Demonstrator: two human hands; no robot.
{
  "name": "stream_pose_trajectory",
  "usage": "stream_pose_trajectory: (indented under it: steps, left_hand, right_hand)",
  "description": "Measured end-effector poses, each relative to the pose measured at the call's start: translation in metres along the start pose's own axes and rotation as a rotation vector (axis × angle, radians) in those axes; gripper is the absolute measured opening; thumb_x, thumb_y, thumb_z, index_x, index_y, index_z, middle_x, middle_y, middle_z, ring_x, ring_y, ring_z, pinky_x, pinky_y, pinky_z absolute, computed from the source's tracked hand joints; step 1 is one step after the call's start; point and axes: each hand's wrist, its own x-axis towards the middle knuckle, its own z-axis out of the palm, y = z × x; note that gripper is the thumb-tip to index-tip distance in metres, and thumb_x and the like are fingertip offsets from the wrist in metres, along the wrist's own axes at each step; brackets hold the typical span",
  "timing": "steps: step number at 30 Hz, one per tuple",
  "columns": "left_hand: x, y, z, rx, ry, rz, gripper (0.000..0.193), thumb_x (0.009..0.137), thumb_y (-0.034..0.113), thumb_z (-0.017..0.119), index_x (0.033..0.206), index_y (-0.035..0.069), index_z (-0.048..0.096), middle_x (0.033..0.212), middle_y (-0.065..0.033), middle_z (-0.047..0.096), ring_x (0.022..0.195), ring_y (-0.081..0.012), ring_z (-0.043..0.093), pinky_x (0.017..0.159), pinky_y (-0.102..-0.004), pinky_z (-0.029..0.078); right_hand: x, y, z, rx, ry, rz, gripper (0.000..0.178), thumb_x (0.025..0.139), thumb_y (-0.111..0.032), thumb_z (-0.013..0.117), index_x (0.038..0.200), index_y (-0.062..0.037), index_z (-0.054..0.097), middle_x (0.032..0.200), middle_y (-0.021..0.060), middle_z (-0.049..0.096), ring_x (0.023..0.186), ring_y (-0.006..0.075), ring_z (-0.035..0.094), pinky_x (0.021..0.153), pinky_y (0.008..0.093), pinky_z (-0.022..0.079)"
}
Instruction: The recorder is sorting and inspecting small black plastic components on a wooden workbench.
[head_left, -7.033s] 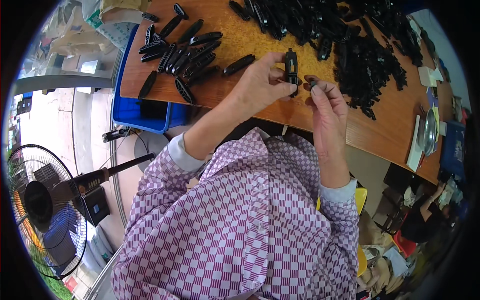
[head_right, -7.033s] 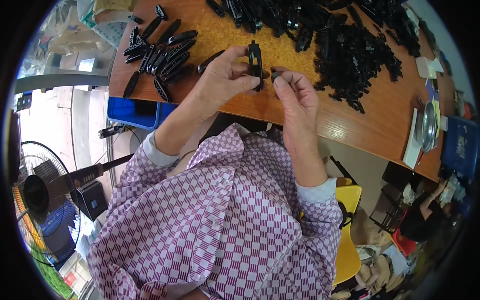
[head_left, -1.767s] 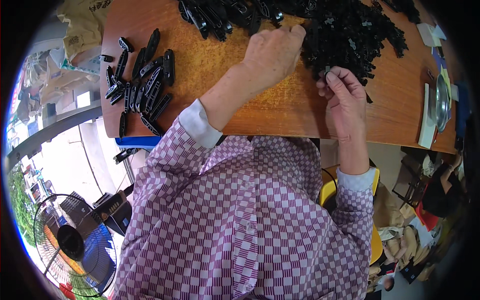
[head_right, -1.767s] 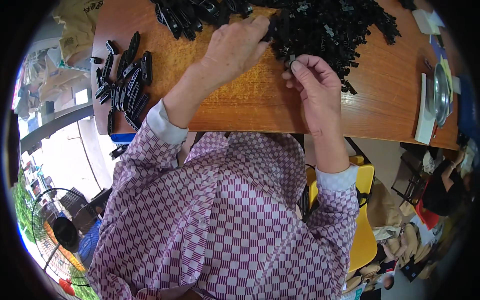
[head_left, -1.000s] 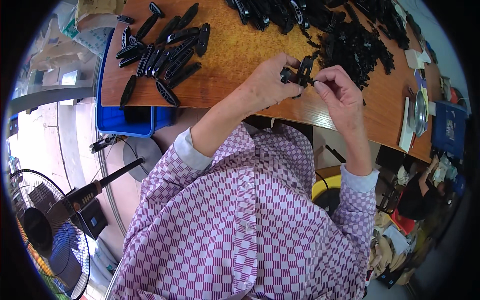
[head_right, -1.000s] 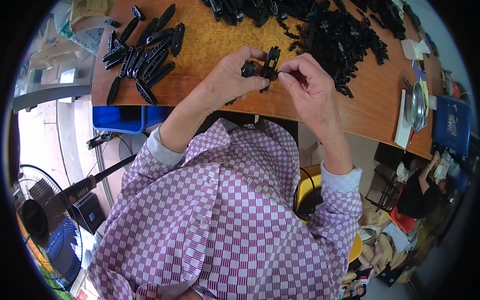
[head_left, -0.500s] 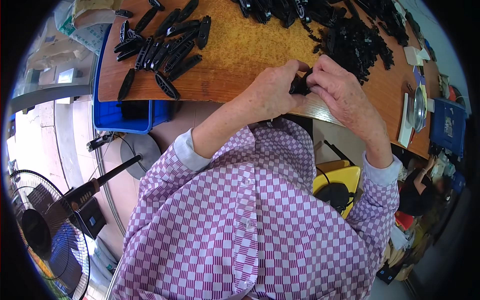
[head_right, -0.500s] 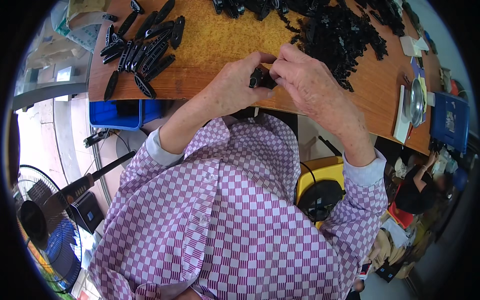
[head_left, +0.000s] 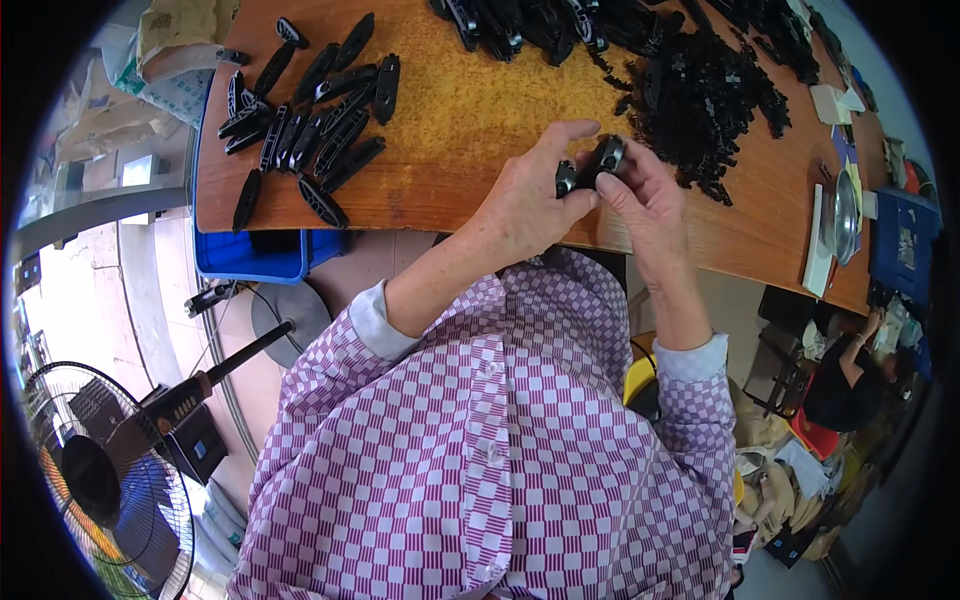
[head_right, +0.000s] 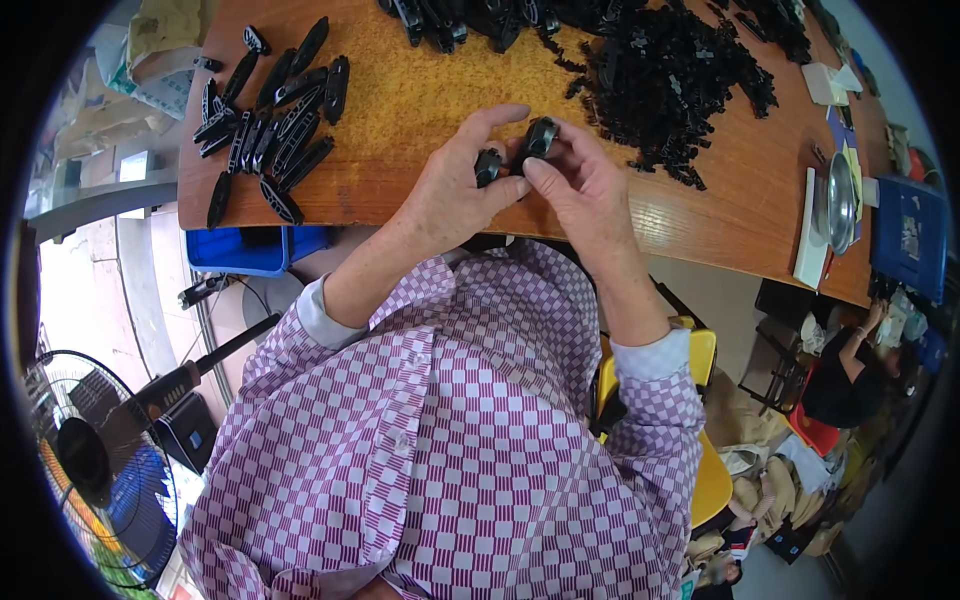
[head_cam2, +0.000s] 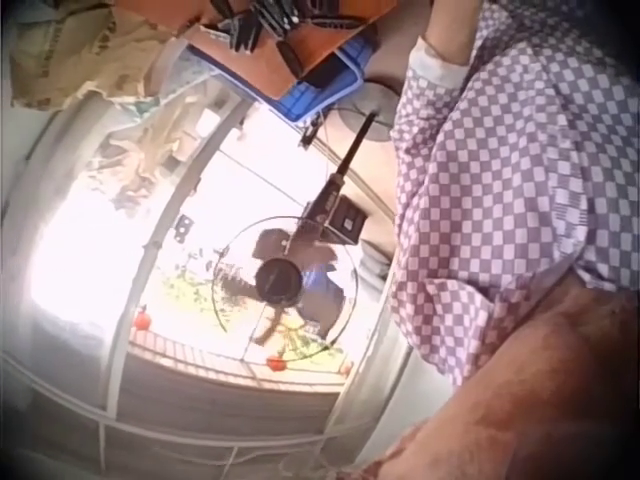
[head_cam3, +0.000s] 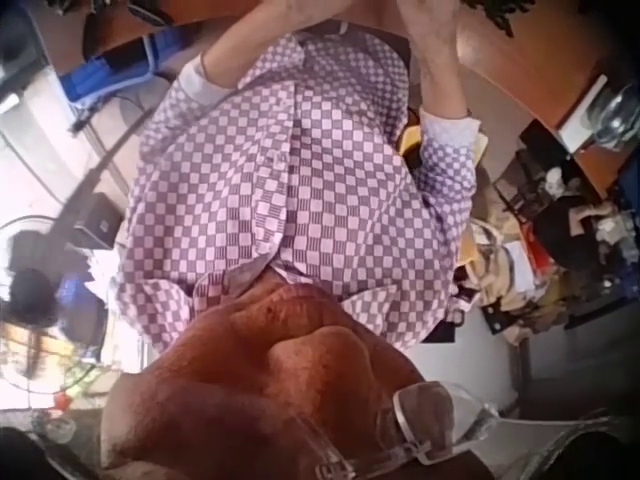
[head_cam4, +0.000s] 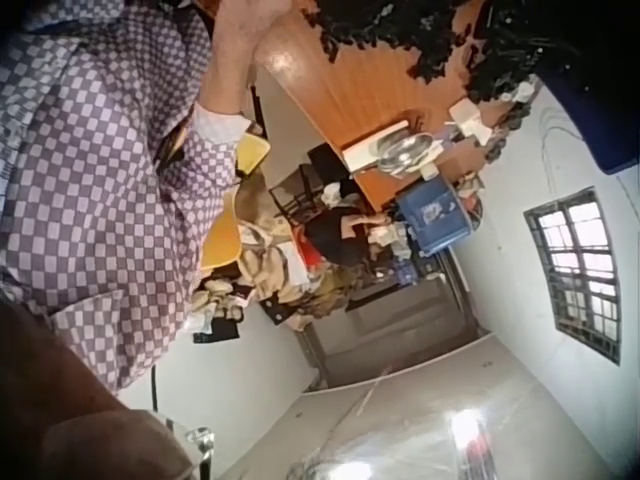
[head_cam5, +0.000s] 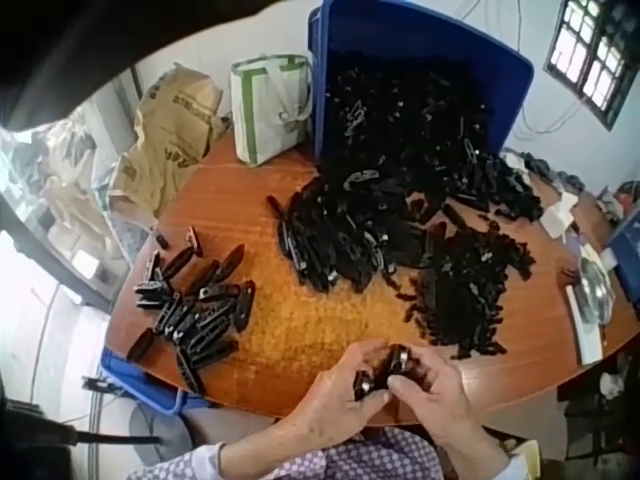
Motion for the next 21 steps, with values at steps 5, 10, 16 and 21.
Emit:
stream_pose_trajectory:
  steps: [5,10,16,21]
  left_hand:
    - [0.012,0.006,-0.001,-0.062,-0.1,-0.103,0.056,0.082,0.0,0.064,0.132,0.013,0.044,0.089,-0.0028,0.055,0.073,-0.0093,0.053,0.067,-0.0243,0.047]
    - [0.029,-0.016,-0.008,-0.119,-0.185,0.086,0.049,0.085,0.0,0.061,0.13,0.014,0.045,0.09,-0.0007,0.054,0.071,-0.0063,0.056,0.063,-0.0221,0.047]
    - [0.032,-0.009,-0.059,0.062,-0.316,-0.072,0.038,0.088,0.009,0.061,0.124,0.01,0.048,0.094,-0.0056,0.059,0.077,-0.0166,0.063,0.068,-0.029,0.049]
    - [0.033,0.021,-0.099,0.826,-0.415,-0.142,0.028,0.087,0.016,0.06,0.114,0.01,0.056,0.092,-0.0089,0.066,0.081,-0.0266,0.066,0.064,-0.036,0.049]
  right_hand:
    - [0.003,0.006,0.001,0.007,0.066,-0.055,0.034,0.088,-0.003,0.06,0.121,0.0017,0.051,0.106,0.0094,0.064,0.097,0.015,0.06,0.088,0.0267,0.046]
    - [0.014,0.005,-0.001,-0.066,0.038,-0.065,0.028,0.088,-0.003,0.06,0.115,0.0005,0.051,0.102,0.008,0.064,0.095,0.0125,0.059,0.084,0.0247,0.046]
    - [0.055,-0.018,-0.03,-0.679,-0.143,-0.334,0.025,0.08,-0.006,0.068,0.103,-0.0035,0.057,0.099,0.0079,0.063,0.092,0.0214,0.06,0.079,0.0333,0.047]
    - [0.097,-0.032,-0.049,-1.469,0.092,-0.593,0.024,0.075,-0.015,0.071,0.095,-0.0072,0.062,0.101,0.0038,0.054,0.099,0.0238,0.05,0.08,0.0385,0.039]
